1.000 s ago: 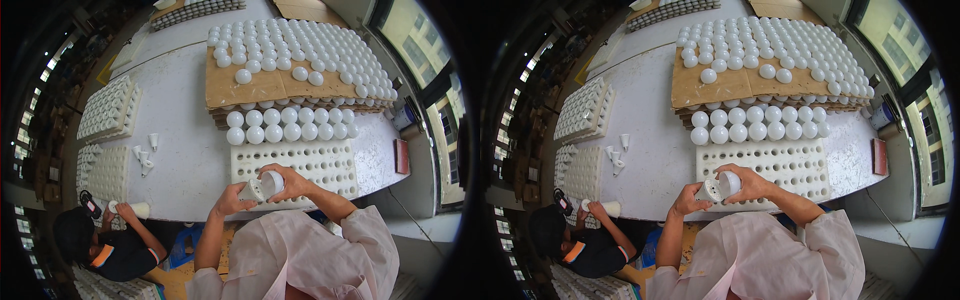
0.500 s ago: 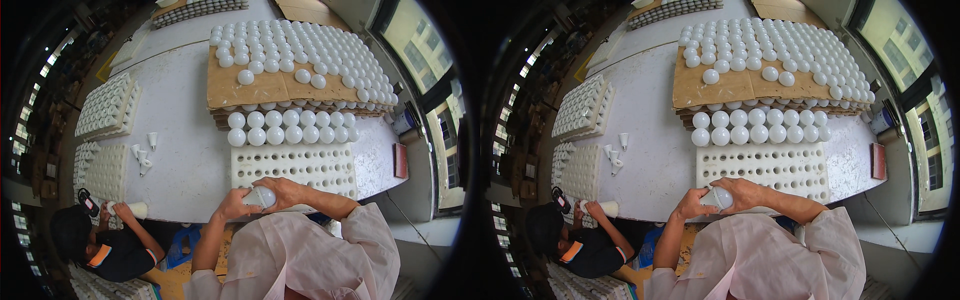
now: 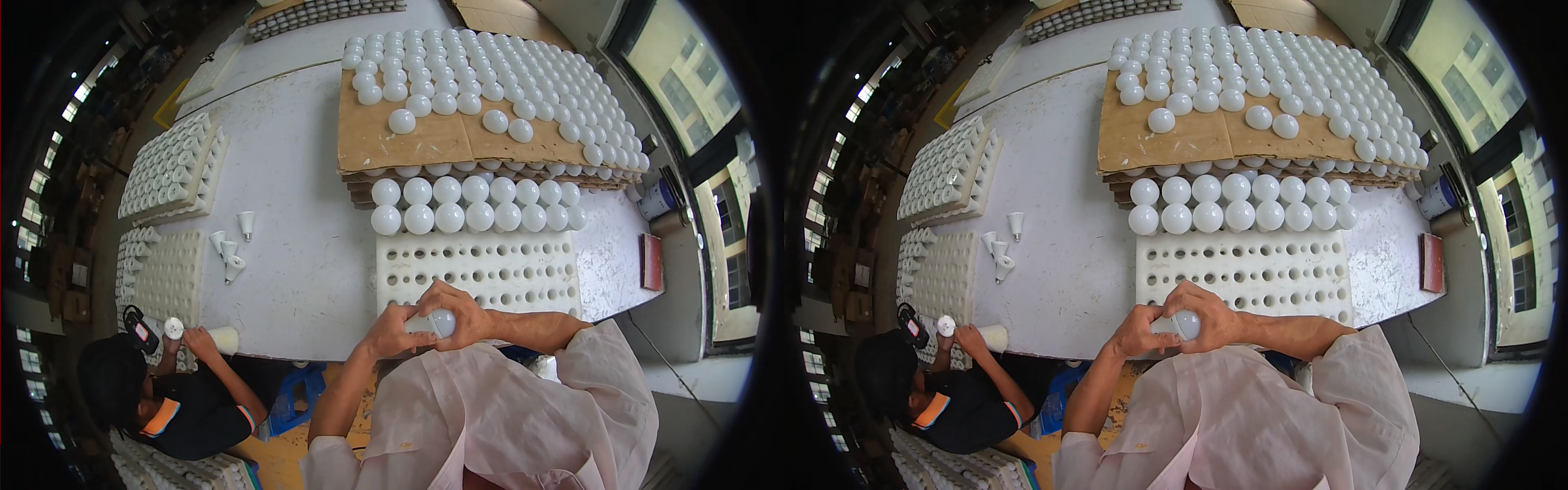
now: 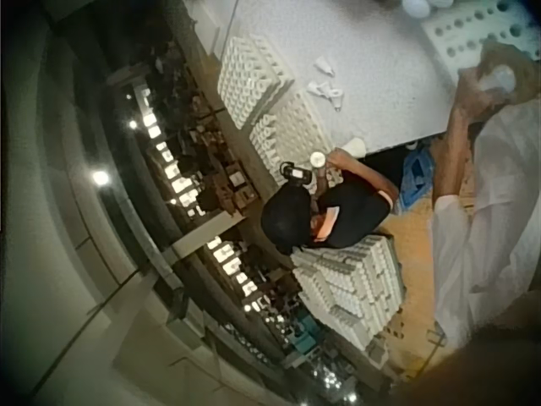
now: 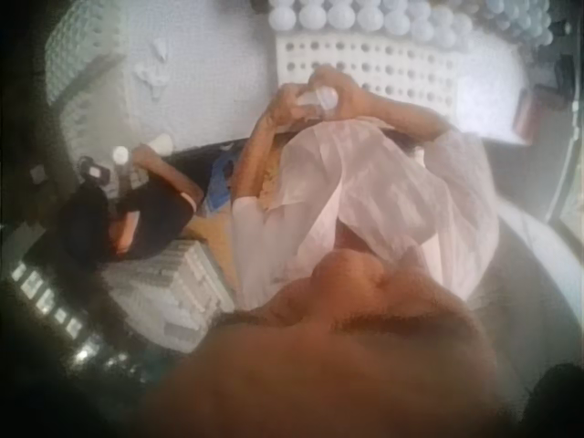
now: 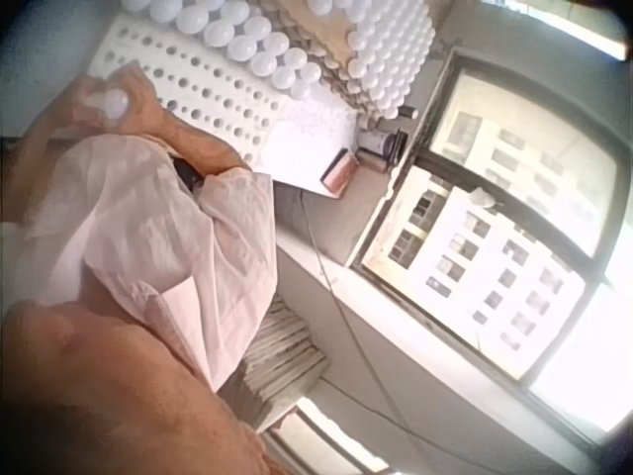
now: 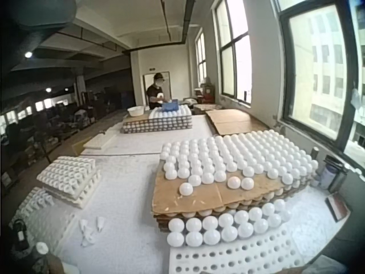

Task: The person assembles light bulbs by picking up bulb covers and bulb bases, pressing the covers onto the bases by hand, and placing the assembled bulbs into a tray.

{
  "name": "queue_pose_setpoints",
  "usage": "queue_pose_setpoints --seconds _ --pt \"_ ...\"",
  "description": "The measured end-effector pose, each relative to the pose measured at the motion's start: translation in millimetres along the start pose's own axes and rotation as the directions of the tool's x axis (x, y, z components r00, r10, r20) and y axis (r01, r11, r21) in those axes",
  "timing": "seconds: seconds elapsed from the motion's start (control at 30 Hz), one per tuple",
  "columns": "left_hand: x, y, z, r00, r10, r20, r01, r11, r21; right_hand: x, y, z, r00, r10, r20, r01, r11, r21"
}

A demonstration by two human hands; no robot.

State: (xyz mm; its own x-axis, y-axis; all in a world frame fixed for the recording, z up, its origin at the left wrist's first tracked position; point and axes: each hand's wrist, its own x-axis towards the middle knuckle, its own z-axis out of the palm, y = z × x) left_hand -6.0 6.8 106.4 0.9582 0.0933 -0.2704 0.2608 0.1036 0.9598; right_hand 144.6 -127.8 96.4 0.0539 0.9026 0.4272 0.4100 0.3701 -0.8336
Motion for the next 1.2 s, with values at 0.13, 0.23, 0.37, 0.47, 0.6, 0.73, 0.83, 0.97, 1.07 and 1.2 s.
queue_pose_setpoints --seconds 0.13,0.23,0.37,0.47,0.6,0.73,0.83,0.97,1.07,1.2 --pt "1 -11 1 0.999 -0.024 0.029 0.024 0.999 -0.024 -3 2 3 0.998 0.060 0.000 -0.060 0.998 0.011" --pt "2 -14 0 0.999 -0.036 0.037 0.038 0.998 -0.051 -2 2 5 0.997 0.074 -0.012 -0.074 0.997 0.038" --pt "0 -16 -2 0.999 -0.039 0.036 0.040 0.998 -0.044 -2 3 9 0.996 0.091 -0.009 -0.090 0.995 0.040" --pt "-1 -11 -7 0.998 -0.051 0.041 0.052 0.998 -0.021 2 3 10 0.993 0.118 -0.009 -0.117 0.991 0.062" --pt "-5 -6 -13 0.991 -0.127 0.033 0.127 0.992 0.000 0 11 15 0.995 0.101 0.010 -0.101 0.993 0.063" --pt "-13 -21 -18 0.978 0.171 -0.121 -0.107 0.903 0.417 -1 18 31 0.991 0.123 -0.050 -0.123 0.992 0.002" --pt "-20 -25 -21 0.935 0.301 -0.188 -0.125 0.776 0.618 1 25 35 0.982 0.180 0.051 -0.182 0.983 0.022" --pt "-24 -44 -27 0.769 0.610 -0.192 -0.155 0.470 0.869 7 20 36 0.894 0.417 0.166 -0.447 0.788 0.423" --pt "-20 -56 -31 0.611 0.781 -0.129 -0.104 0.241 0.965 20 19 40 0.885 0.453 0.106 -0.462 0.833 0.304" --pt "-13 -76 -44 0.500 0.863 -0.070 -0.077 0.125 0.989 41 6 47 0.707 0.693 0.144 -0.693 0.637 0.338"
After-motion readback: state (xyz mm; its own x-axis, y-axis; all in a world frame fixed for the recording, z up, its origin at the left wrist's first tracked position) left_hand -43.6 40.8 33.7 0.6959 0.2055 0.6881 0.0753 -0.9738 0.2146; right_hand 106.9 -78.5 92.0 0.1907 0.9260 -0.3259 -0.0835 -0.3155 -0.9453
